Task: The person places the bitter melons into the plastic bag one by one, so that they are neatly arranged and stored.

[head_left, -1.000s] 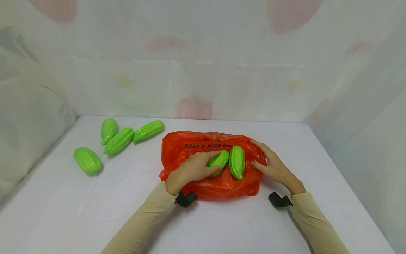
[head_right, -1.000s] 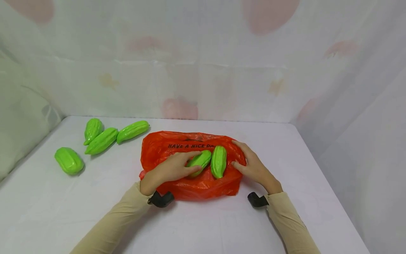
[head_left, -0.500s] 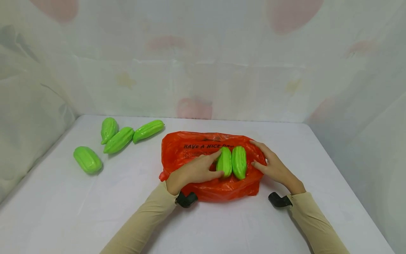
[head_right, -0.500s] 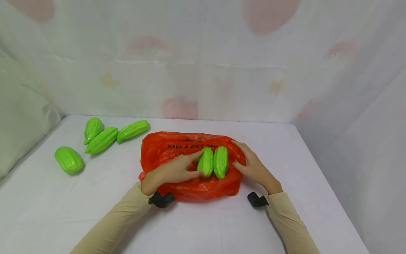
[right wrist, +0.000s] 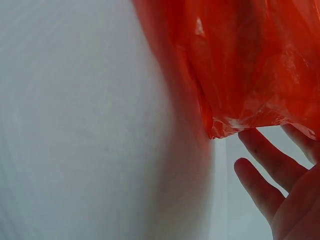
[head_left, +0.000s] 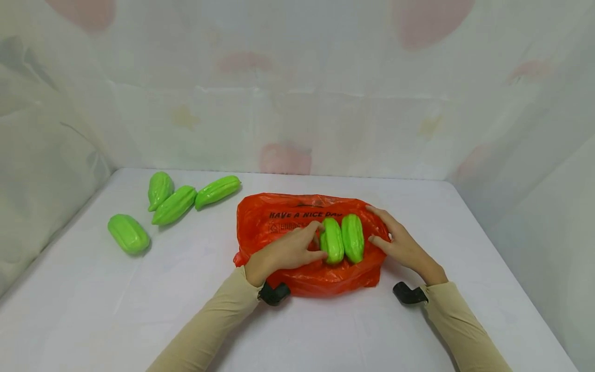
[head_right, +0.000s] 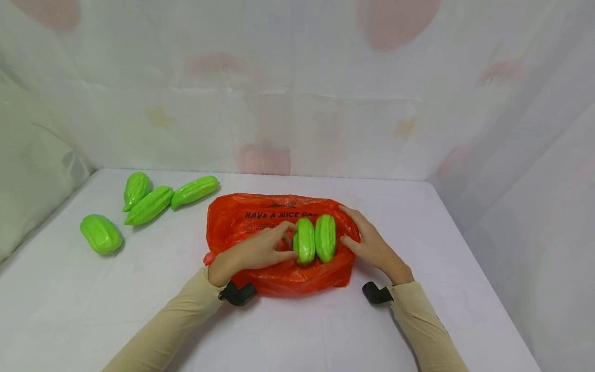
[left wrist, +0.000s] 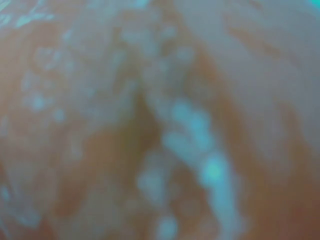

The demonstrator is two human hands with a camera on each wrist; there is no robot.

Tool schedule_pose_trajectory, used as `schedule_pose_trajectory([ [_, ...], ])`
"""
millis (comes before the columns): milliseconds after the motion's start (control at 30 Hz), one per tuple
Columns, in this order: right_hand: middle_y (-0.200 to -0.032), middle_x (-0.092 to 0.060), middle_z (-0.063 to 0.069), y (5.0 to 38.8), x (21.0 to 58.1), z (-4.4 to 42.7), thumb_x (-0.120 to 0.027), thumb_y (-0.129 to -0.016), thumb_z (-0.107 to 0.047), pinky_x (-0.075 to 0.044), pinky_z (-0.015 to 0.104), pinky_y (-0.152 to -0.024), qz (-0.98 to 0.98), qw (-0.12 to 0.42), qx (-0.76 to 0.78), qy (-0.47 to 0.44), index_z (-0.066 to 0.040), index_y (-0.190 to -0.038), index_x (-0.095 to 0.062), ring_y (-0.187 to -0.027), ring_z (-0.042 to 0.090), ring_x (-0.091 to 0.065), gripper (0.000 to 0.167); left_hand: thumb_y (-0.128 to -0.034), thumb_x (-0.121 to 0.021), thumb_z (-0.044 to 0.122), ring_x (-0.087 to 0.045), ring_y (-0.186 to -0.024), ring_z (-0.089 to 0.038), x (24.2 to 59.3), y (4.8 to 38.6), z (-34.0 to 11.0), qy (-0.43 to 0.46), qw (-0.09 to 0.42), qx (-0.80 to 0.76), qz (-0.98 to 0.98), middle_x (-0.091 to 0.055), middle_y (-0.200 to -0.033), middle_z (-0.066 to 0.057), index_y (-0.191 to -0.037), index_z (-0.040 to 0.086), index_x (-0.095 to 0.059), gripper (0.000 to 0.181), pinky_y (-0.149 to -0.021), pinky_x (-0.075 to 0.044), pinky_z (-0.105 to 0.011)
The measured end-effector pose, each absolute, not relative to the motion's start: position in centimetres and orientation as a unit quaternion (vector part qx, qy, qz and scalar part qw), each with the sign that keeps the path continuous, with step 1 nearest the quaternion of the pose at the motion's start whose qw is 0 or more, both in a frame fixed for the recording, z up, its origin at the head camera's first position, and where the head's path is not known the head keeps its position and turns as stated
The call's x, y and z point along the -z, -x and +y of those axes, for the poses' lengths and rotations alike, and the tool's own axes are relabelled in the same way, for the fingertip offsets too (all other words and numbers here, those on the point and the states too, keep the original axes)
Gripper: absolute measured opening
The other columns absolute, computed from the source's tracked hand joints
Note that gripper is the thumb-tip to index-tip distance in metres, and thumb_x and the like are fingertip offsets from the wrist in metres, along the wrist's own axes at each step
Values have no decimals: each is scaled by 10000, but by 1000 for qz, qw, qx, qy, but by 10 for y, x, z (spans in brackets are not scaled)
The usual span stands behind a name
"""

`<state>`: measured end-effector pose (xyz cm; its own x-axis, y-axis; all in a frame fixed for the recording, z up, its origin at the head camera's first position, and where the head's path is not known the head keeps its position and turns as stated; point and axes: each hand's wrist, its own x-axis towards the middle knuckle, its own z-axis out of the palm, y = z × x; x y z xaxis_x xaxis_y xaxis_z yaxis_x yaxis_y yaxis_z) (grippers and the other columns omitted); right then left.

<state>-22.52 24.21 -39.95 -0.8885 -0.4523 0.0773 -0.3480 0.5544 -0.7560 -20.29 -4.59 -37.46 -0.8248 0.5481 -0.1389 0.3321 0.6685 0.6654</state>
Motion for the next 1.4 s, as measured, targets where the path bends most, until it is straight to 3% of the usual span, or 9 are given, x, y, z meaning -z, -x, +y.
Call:
schedule_pose_trajectory([
  [267,-1553,-353,173,225,399,242,-562,-960,-68,-380,665,-1068,877,64,418,228,-154,-1558,-288,-1391,410,-384,663,-924,-712,248,-672,-971,-175,375,202,-45,-257,152,-349,888,-714,-1033,-63,-1387,61,-419,579,-928,-528,-361],
  [833,-1540,-375,167,226,400,242,-576,-960,-68,-403,652,-1055,877,57,419,230,-154,-1554,-301,-1373,402,-409,660,-900,-741,241,-670,-959,-195,371,204,-51,-249,123,-317,907,-708,-1060,-69,-1381,89,-464,576,-858,-546,-358],
  [1200,-1546,-371,170,225,399,242,-573,-953,-54,-404,652,-1054,878,53,416,232,-144,-1550,-307,-1378,410,-408,660,-908,-732,233,-656,-1040,-250,360,203,-55,-241,103,-326,908,-708,-1103,-98,-1366,117,-509,522,-917,-523,-410],
  [1400,-1540,-379,167,224,398,243,-575,-951,-65,-410,657,-1044,880,51,410,234,-147,-1551,-304,-1370,405,-413,664,-908,-726,180,-670,-977,-222,353,204,-60,-251,84,-338,903,-713,-1091,-110,-1350,86,-531,492,-863,-538,-364],
])
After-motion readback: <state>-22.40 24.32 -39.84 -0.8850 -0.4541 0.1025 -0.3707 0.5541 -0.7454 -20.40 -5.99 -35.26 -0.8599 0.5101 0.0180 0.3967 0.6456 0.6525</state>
